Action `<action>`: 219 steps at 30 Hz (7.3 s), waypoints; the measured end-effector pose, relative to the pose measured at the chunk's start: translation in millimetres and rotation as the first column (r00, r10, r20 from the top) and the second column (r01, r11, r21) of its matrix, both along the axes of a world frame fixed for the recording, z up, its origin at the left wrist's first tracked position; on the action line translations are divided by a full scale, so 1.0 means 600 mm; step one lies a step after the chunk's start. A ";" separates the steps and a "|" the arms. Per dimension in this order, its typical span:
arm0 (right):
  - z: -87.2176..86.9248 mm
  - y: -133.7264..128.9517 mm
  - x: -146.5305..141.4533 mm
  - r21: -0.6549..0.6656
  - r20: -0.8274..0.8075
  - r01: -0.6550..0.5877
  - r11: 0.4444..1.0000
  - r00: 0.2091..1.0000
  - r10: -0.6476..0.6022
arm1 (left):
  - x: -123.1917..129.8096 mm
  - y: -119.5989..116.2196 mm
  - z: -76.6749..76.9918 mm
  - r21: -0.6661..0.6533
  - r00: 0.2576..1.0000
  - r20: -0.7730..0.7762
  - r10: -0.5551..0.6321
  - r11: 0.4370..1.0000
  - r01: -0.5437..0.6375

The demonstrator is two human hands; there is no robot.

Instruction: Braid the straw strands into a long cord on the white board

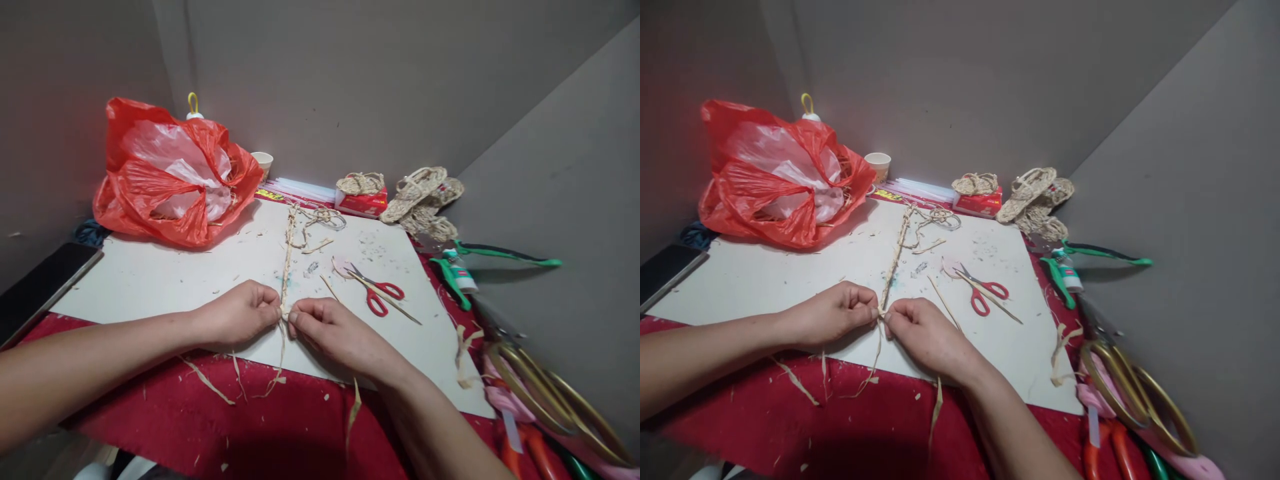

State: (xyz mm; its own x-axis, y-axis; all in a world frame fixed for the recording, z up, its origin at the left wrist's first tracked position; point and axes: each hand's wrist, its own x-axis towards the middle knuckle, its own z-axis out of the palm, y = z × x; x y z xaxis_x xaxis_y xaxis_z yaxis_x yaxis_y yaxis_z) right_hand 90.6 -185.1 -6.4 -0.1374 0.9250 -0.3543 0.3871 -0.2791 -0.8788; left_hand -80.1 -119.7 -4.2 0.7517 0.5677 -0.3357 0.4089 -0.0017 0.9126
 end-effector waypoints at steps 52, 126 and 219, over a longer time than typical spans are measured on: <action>-0.007 0.010 0.049 0.266 0.891 0.052 0.962 0.368 -0.267 | -0.015 0.004 -0.018 -0.351 0.959 0.251 0.128 0.936 -0.032; 0.000 -0.016 -0.018 0.006 -0.025 0.068 0.998 0.997 -0.068 | 0.002 -0.008 -0.027 -0.166 0.967 0.225 0.121 0.982 -0.084; -0.029 -0.029 -0.085 -0.128 -0.546 0.210 0.969 0.801 -0.245 | 0.003 -0.106 0.002 0.532 0.955 -0.200 0.218 0.843 -0.081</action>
State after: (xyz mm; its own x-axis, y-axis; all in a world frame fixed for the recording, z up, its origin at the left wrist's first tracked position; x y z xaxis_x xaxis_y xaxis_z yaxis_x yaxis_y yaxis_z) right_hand 39.8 -202.7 -23.5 -0.1143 0.9347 -0.3365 -0.2407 -0.3546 -0.9035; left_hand -78.3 -183.4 -2.8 0.5764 0.8076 -0.1246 0.6506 -0.3612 0.6681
